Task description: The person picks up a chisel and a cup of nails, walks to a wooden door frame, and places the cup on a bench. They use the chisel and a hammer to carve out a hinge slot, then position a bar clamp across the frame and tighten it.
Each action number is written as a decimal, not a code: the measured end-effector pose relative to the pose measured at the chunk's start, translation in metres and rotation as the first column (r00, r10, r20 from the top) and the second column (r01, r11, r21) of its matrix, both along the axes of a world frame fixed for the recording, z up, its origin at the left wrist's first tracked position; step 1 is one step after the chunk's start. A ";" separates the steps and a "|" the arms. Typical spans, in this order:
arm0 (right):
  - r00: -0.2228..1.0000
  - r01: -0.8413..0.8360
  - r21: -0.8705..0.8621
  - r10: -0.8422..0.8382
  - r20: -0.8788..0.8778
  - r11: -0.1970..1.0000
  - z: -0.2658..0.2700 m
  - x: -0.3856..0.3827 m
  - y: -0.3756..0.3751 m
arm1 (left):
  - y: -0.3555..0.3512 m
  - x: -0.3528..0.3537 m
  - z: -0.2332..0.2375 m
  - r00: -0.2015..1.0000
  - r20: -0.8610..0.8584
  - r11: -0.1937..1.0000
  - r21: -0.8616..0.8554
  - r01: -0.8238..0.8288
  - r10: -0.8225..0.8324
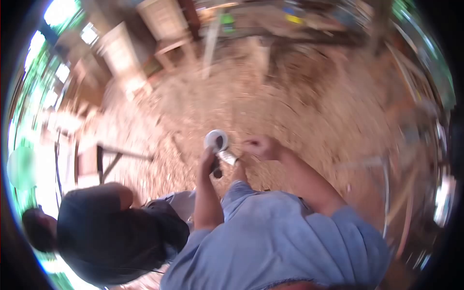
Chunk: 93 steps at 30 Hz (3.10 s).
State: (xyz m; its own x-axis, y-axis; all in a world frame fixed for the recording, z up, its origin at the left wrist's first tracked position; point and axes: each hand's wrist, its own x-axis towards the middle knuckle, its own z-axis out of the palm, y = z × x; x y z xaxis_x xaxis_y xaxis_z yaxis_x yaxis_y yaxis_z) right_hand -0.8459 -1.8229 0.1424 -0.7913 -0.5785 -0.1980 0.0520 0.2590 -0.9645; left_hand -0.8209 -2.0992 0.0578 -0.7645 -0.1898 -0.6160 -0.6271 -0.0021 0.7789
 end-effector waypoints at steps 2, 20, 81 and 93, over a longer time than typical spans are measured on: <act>0.974 0.188 -0.073 -0.177 0.139 0.979 -0.073 -0.046 0.008 | -0.036 -0.029 -0.012 1.000 -0.002 1.000 -0.021 -0.021 0.021; 0.532 0.383 0.623 -0.714 0.455 0.682 -0.189 -0.371 0.061 | -0.270 -0.246 -0.077 0.924 0.168 0.939 -0.062 -0.338 0.344; -0.201 -0.960 -0.274 0.553 0.808 0.051 -0.055 -0.507 -1.823 | -1.480 -0.357 0.085 0.149 -0.111 0.122 -0.214 -0.969 0.983; -0.475 -0.880 -0.346 0.602 0.642 -0.326 0.041 -0.312 -1.990 | -1.538 -0.232 0.196 -0.449 -0.137 -0.461 -0.073 -0.884 0.883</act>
State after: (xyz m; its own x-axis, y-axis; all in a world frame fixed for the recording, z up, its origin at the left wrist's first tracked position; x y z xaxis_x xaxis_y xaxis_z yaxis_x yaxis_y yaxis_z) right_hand -1.1582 -3.8124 0.1834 0.8848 -0.1437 -0.4433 -0.2534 0.6500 -0.7165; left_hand -1.0532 -3.6369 0.2537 0.5899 -0.6420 -0.4897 0.1840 -0.4837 0.8557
